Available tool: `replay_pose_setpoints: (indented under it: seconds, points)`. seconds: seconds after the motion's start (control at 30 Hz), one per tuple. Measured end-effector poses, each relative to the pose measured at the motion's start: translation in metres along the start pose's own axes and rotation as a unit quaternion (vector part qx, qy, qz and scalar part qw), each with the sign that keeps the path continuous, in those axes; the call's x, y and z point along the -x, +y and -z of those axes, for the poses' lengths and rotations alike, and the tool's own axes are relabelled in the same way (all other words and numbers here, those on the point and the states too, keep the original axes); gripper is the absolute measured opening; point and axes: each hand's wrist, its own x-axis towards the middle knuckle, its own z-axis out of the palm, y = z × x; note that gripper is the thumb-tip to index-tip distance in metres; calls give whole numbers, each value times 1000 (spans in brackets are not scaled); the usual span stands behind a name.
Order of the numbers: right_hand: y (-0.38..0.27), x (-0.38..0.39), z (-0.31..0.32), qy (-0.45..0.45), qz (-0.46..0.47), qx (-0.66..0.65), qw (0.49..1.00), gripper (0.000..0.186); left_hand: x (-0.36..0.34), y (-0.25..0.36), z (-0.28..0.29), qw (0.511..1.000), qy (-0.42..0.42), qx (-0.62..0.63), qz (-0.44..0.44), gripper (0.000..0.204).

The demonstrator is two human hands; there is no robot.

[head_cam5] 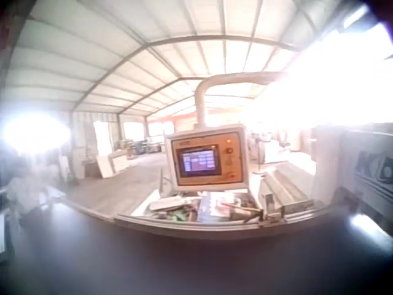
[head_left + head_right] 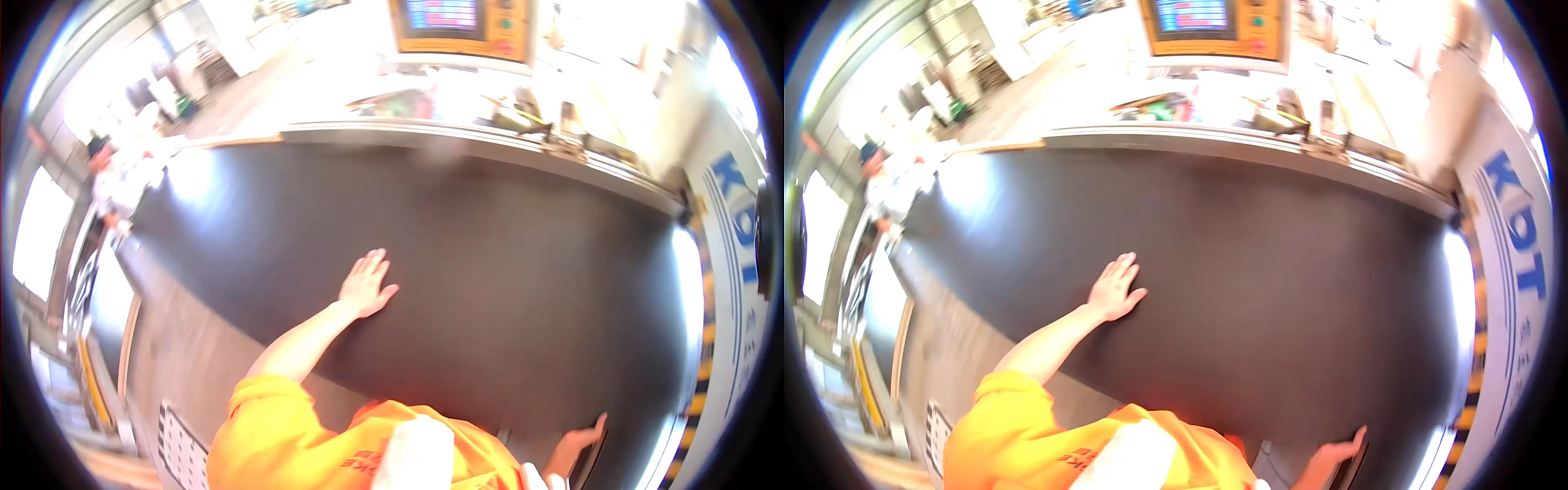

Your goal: The person collaborates with a coworker to load large wooden panels onto a cutting machine table, operates the machine's touchscreen control panel, and guides the panels into the machine.

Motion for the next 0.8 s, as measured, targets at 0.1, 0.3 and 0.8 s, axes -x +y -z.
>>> replay_pose_setpoints:
  seconds: [0.1, 0.3, 0.8]
  points:
    - [0, 26, -15, -52, 30, 120, 991, 57, -16, 1, -5, 999, 29, -12, 38, 61]
    - [-22, -33, 61, -39, -101, 16, 994, 56, -126, 55, 12, 990, 82, 71, -92, 51]
    - [-1, -66, 96, -66, -191, -79, 976, 60, -451, 150, 180, 922, 344, -12, -178, 47]
